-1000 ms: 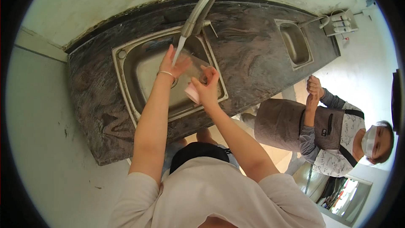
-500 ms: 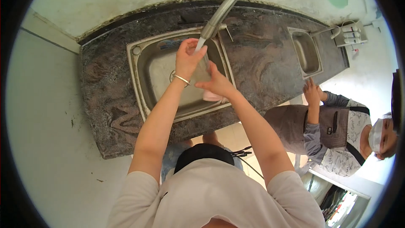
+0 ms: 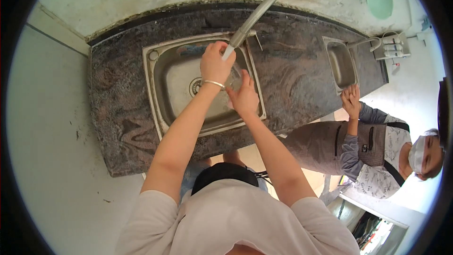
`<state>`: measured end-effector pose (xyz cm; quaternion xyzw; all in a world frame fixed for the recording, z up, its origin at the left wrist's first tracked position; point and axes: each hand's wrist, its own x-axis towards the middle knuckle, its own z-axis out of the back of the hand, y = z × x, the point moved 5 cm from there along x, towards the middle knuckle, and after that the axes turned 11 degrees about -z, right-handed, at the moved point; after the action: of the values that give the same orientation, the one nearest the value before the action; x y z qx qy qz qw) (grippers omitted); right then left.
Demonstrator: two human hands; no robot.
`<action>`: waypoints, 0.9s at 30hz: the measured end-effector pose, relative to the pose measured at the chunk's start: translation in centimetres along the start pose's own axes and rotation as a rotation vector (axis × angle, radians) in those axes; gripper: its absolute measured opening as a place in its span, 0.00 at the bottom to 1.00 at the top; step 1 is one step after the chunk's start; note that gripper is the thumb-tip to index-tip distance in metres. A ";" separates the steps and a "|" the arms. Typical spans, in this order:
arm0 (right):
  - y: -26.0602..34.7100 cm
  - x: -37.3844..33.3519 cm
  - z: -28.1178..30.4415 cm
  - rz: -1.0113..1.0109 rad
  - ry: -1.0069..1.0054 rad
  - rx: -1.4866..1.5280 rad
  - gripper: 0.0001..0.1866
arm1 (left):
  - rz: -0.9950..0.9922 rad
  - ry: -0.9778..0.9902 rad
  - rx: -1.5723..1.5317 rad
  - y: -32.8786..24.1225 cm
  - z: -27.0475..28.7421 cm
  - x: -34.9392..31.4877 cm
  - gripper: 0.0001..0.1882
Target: Washing a pink water bottle and a clear glass jar in a sink.
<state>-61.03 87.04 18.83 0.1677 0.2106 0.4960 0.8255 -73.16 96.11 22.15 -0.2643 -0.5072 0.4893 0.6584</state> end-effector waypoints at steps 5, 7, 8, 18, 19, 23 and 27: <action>-2.3 -0.3 -1.0 0.081 -0.026 -0.012 0.42 | 0.094 0.505 0.090 1.7 -0.3 2.3 0.12; -2.6 -0.2 -2.0 0.175 0.224 0.196 0.38 | 0.127 0.681 -0.394 1.7 -1.1 1.9 0.13; -3.1 -0.2 -2.0 0.172 0.224 0.196 0.38 | 0.128 0.684 -0.395 2.0 -0.8 1.9 0.13; -2.6 -0.3 -1.7 -0.025 0.204 0.273 0.42 | -0.322 -0.219 0.197 -2.7 -0.8 -1.3 0.13; -2.2 -0.6 -1.0 -0.002 0.156 0.211 0.44 | -0.242 -0.108 0.170 -2.4 -0.5 -0.8 0.16; -1.1 -1.1 0.1 0.021 0.125 0.107 0.45 | 0.024 0.438 0.093 -0.7 0.3 2.7 0.25; -2.1 -0.5 -2.4 0.154 0.504 0.414 0.41 | 0.218 0.825 -0.355 0.7 0.2 2.4 0.20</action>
<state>-60.92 85.80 15.85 0.2191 0.4913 0.5295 0.6559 -73.59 98.58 22.62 -0.5974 -0.2478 0.3152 0.6945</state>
